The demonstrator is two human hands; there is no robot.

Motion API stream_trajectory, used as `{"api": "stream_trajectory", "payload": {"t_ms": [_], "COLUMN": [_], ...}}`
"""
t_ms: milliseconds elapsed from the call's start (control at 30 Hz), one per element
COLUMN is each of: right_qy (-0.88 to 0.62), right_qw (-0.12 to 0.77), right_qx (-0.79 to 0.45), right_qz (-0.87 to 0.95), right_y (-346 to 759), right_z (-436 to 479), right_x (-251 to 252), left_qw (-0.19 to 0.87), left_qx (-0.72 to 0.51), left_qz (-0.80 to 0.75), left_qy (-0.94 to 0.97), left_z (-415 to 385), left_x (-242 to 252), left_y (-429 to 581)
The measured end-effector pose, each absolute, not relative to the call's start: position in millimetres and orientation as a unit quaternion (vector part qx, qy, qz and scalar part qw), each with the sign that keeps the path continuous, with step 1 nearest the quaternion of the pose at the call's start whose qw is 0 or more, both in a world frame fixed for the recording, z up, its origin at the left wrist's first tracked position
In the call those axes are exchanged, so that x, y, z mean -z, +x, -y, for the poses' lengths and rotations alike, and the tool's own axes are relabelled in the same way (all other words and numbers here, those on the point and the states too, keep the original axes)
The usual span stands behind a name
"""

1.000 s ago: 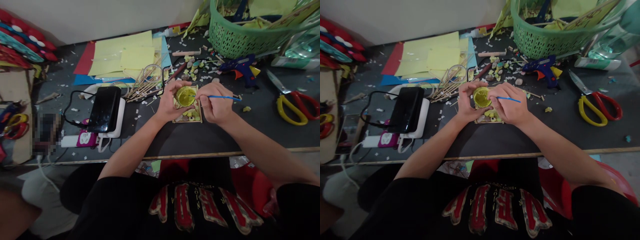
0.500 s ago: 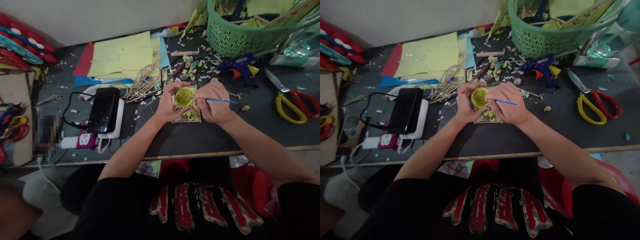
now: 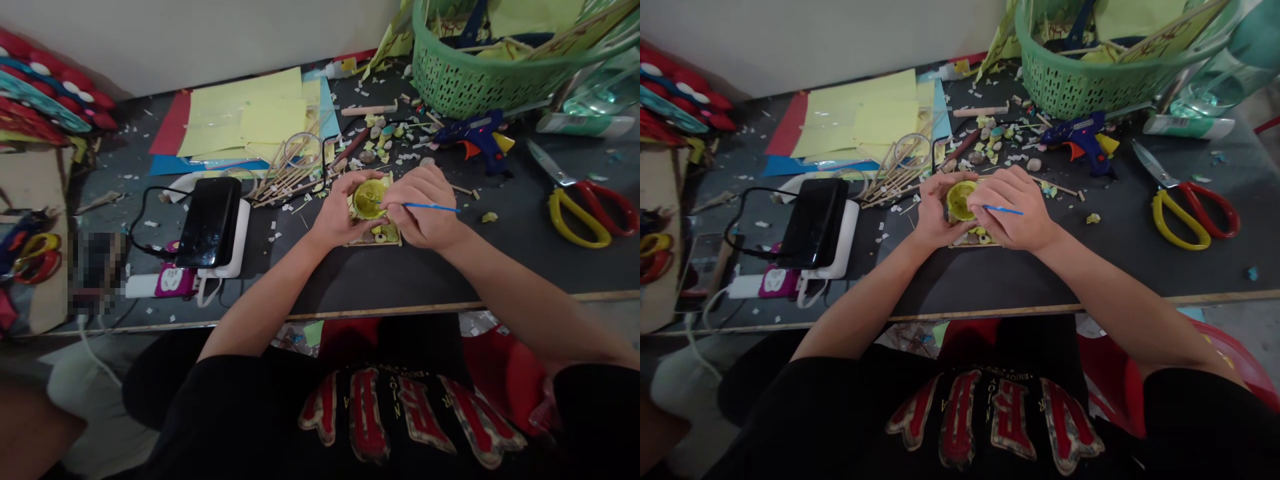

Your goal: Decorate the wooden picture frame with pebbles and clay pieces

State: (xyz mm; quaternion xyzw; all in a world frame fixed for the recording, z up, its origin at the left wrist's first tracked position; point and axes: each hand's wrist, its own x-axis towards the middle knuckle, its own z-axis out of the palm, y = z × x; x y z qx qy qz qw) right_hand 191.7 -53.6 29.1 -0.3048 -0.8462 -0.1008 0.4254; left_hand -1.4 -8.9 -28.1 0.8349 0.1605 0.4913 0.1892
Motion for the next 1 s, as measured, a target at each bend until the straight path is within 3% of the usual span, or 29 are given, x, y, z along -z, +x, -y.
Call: {"api": "stream_trajectory", "payload": {"t_ms": [200, 1000], "right_qy": [-0.337, -0.336], "right_qw": [0.399, 0.429], "right_qx": [0.092, 0.112], "right_qz": [0.848, 0.831], "right_y": [191.1, 187.5], "right_z": [55.3, 53.4], "right_x": [-28.8, -26.2], "left_qw": [0.2, 0.207], "left_qx": [-0.491, -0.503], "left_qz": [-0.152, -0.187], "left_qy": [0.834, 0.818], "left_z": [10.0, 8.3], "left_x": [29.6, 27.1], "left_y": [-1.9, -1.3]}}
